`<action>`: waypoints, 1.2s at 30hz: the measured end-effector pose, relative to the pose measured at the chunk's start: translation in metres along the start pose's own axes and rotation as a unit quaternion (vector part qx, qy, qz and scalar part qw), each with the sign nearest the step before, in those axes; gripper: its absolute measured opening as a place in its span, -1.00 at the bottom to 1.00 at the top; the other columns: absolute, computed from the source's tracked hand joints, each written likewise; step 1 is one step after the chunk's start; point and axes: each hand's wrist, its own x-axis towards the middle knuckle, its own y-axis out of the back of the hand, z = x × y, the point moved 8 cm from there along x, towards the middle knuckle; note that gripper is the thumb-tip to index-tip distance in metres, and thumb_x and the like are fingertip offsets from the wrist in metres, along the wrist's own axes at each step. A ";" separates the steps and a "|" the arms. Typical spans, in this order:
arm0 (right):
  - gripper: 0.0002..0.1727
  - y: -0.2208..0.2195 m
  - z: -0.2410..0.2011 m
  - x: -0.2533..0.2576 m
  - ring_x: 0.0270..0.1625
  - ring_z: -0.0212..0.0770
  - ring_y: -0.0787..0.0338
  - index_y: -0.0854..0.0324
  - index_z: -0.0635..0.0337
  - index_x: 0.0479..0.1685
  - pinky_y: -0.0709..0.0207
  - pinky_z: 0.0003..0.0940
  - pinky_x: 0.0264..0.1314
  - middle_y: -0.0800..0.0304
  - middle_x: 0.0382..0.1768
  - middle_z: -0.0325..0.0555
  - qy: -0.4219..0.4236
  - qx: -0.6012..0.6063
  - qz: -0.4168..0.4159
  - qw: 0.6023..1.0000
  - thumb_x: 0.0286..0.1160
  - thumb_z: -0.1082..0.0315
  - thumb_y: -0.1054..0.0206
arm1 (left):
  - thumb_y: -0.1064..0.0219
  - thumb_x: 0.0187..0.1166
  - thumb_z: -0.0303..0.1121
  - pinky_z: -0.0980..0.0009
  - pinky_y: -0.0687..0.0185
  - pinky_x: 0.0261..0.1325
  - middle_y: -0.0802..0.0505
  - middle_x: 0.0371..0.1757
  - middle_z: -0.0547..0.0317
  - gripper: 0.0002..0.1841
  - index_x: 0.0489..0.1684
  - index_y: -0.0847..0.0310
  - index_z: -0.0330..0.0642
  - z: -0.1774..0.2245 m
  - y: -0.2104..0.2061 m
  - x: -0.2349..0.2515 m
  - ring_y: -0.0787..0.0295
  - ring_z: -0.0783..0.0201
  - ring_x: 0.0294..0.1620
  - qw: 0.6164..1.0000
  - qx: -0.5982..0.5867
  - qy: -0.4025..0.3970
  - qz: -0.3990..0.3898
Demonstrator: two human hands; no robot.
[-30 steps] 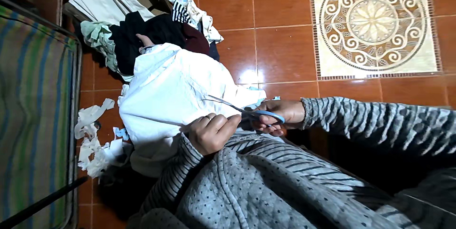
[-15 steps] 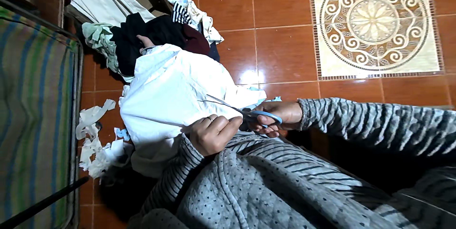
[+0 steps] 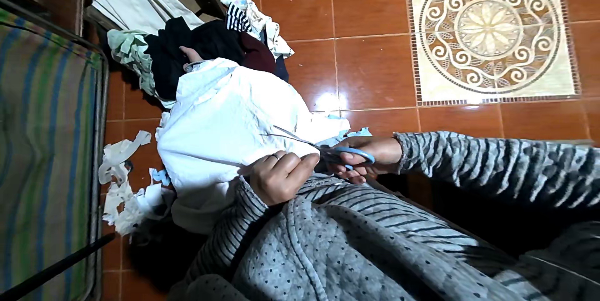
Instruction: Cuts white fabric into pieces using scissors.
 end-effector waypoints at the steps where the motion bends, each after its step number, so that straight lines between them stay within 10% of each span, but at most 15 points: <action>1: -0.44 0.000 0.000 0.001 -0.55 -0.58 -0.63 -0.52 -0.15 -0.35 -0.54 -0.68 -0.50 -0.64 -0.47 -0.48 0.000 0.002 -0.001 1.000 0.31 -0.46 -0.38 | -0.37 0.62 -0.27 0.45 -0.39 -0.53 -0.60 -0.63 0.16 -0.81 -0.10 -0.89 -0.13 0.000 0.000 0.000 -0.53 0.22 -0.60 1.000 0.001 0.000 0.003; 9: -0.37 0.002 -0.001 -0.002 -0.32 -0.60 -0.73 -0.61 -0.17 -0.25 -0.60 -0.67 -0.29 -0.76 -0.31 -0.51 0.005 -0.068 0.001 0.998 0.34 -0.55 -0.24 | -0.36 0.64 -0.25 0.46 -0.36 -0.54 -0.59 -0.64 0.16 -0.80 -0.11 -0.90 -0.11 0.000 0.001 0.000 -0.50 0.22 -0.61 1.000 0.004 0.005 0.010; 14: -0.60 0.015 -0.021 -0.010 -0.36 -0.58 -0.53 -0.66 0.16 -0.31 -0.41 -0.59 -0.27 -0.59 -0.39 -0.37 -0.035 -0.314 0.151 0.937 0.40 -0.03 -0.49 | -0.36 0.64 -0.26 0.45 -0.37 -0.53 -0.58 -0.64 0.17 -0.80 -0.09 -0.89 -0.10 0.000 0.000 -0.001 -0.50 0.22 -0.61 1.000 0.004 0.003 0.008; 21: -0.88 0.006 -0.006 -0.007 -0.31 -0.49 -0.84 -0.71 0.05 -0.19 -0.69 -0.60 -0.31 -0.89 -0.27 -0.36 -0.059 -0.122 0.062 0.989 0.48 0.24 -0.38 | -0.37 0.62 -0.27 0.46 -0.36 -0.54 -0.58 -0.63 0.17 -0.82 -0.10 -0.88 -0.10 0.001 -0.001 -0.001 -0.48 0.23 -0.61 1.000 -0.005 -0.001 0.006; 27: -0.43 -0.002 -0.009 0.000 -0.37 -0.57 -0.77 -0.58 -0.14 -0.26 -0.61 -0.66 -0.34 -0.79 -0.38 -0.52 -0.001 -0.108 0.016 0.994 0.30 -0.46 -0.37 | -0.36 0.64 -0.25 0.46 -0.36 -0.52 -0.57 -0.63 0.17 -0.80 -0.07 -0.88 -0.10 0.001 0.002 -0.001 -0.49 0.22 -0.60 1.000 -0.007 0.003 0.011; 36: -0.39 -0.002 -0.015 0.008 -0.46 -0.51 -0.79 -0.59 -0.14 -0.33 -0.65 -0.60 -0.40 -0.78 -0.47 -0.47 -0.009 -0.089 0.017 0.996 0.29 -0.51 -0.33 | -0.38 0.63 -0.27 0.47 -0.36 -0.51 -0.57 -0.63 0.16 -0.81 -0.11 -0.88 -0.13 0.002 0.004 -0.001 -0.48 0.23 -0.60 1.000 -0.013 -0.002 0.022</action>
